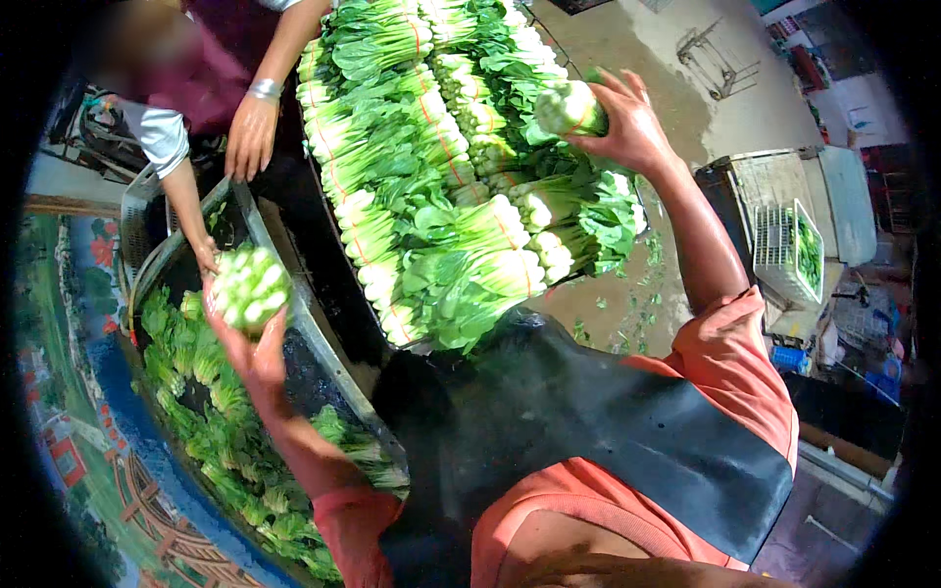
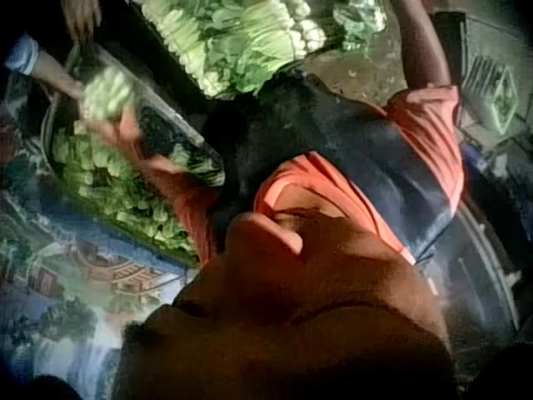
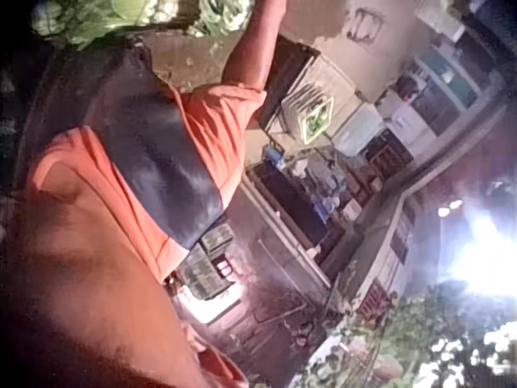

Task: The person washes leafy green vegetables in a water-filled trough and places them into a wire basket. They repeatedly pick up bunches, rinse them, and arrange them in the basket, occasionally moving a plastic crate to the side.

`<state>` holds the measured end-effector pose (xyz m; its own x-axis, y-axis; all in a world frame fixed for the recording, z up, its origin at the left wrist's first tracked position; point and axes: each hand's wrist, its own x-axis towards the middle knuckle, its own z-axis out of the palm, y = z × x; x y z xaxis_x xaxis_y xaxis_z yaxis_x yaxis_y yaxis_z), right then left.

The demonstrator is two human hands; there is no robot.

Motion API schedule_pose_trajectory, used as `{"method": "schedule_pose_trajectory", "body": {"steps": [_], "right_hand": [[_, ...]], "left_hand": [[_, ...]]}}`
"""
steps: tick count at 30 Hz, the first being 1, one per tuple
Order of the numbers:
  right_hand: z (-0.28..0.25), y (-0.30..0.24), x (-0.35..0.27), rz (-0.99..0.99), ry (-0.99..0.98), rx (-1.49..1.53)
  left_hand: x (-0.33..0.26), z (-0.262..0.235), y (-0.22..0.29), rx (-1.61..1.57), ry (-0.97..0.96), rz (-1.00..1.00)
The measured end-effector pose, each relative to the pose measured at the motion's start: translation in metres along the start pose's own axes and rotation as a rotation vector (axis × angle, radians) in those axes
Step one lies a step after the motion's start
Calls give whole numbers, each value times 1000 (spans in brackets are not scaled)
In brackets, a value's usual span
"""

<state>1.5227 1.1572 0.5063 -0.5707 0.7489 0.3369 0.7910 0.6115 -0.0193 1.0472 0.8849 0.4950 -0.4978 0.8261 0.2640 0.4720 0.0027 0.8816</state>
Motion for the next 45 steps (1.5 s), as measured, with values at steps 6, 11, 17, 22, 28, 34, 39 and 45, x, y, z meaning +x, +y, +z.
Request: {"method": "schedule_pose_trajectory", "body": {"steps": [6, 11, 17, 22, 28, 34, 39, 45], "right_hand": [[47, 7, 16, -148, -412, 329], [139, 13, -20, -233, -464, 532], [139, -7, -41, -132, -373, 445], [163, 5, -42, -30, -454, 543], [119, 64, -65, 31, -424, 55], [101, 59, -47, 36, -331, 293], [83, -16, -25, -32, -379, 226], [53, -77, -24, 18, -417, 201]], "left_hand": [[52, 177, 58, 561, -547, 298], [42, 286, -20, 612, -832, 332], [6, 278, -49, 501, -662, 417], [0, 296, -57, 391, -618, 340], [-44, 182, -45, 384, -65, 418], [-247, -50, -169, 771, -276, -65], [-295, -96, -222, 996, -777, 268], [-301, -62, -345, 1185, -961, -167]]}}
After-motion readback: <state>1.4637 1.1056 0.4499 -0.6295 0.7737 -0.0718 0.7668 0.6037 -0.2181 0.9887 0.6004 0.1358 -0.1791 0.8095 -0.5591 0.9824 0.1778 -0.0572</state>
